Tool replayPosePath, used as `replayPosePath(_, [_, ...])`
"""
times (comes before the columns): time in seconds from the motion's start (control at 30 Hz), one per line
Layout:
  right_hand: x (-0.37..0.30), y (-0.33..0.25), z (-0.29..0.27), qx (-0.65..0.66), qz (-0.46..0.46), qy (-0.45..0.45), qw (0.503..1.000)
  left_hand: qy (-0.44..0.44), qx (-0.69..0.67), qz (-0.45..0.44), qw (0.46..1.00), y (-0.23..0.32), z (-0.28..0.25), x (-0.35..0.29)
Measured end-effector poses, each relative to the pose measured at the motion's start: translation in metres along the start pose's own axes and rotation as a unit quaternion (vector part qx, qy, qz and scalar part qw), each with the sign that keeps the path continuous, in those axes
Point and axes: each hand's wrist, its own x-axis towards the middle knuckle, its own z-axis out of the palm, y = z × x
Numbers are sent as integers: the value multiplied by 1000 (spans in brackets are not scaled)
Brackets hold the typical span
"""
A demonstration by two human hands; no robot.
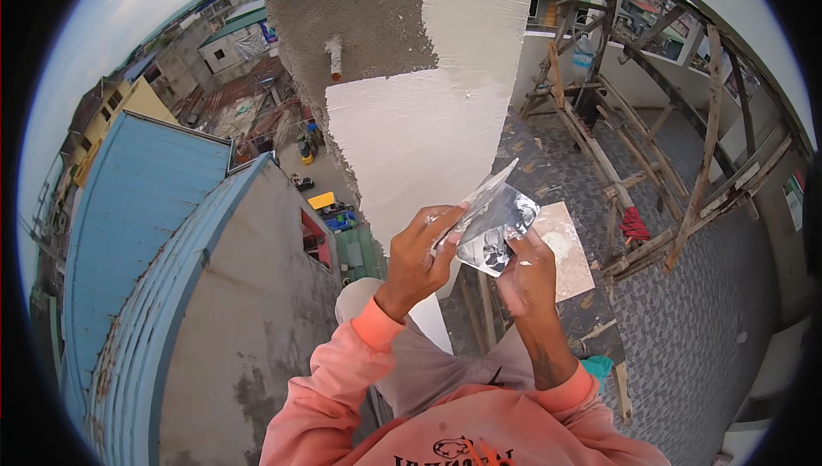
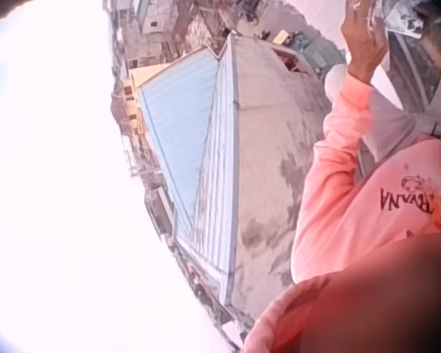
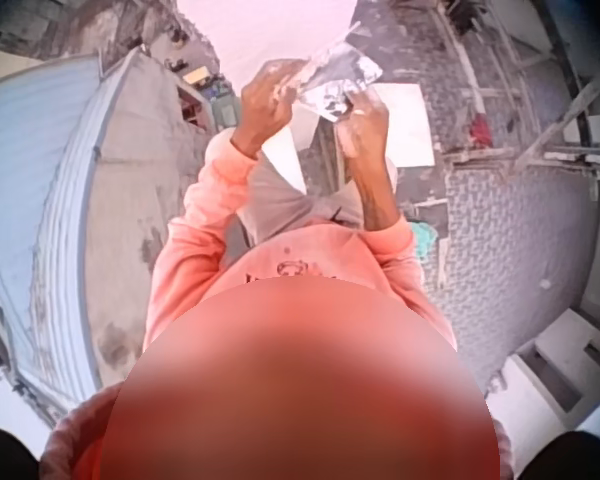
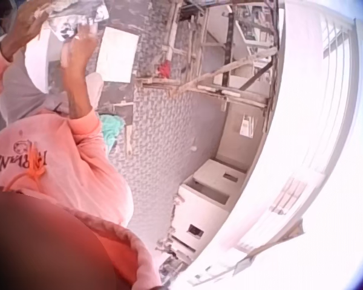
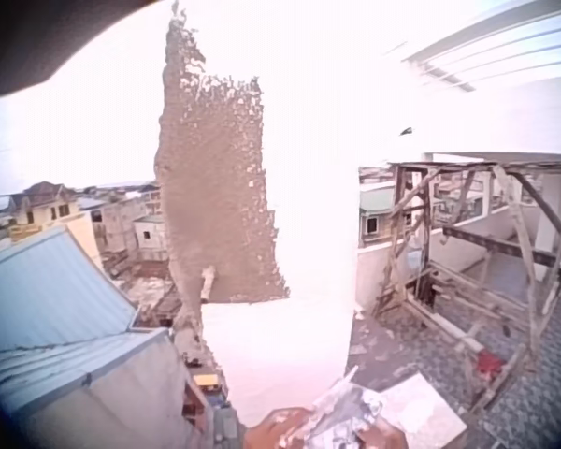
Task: Applying a white skimming coat or plaster to a concrete pillar using a putty knife and a hawk.
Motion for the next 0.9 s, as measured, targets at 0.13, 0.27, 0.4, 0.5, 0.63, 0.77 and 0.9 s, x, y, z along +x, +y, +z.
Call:
replayPosePath(0.13, [6, 3, -6, -6, 20, -11, 1000, -70, -36, 34, 996, -2, -18, 1])
replayPosePath(0.27, [13, 1, -15, -13, 40, -24, 999, -198, -39, 13, 979, 1, -37, 0])
replayPosePath(0.4, [15, 3, -16, -43, 61, -23, 997, -228, 29, 23, 973, 1, -41, -8])
replayPosePath(0.5, [14, 2, -13, -16, 78, -23, 997, -223, 75, 26, 972, -4, -41, -12])
replayPosePath(0.63, [15, -5, -12, 42, 87, -26, 995, -204, 79, 14, 976, -5, -49, -11])
replayPosePath(0.77, [15, -12, -5, 42, 87, -30, 995, -169, 64, 12, 983, -6, -51, -18])
replayPosePath(0.9, [14, -7, 2, 44, 84, -62, 994, -103, 79, 21, 991, -4, -50, -28])
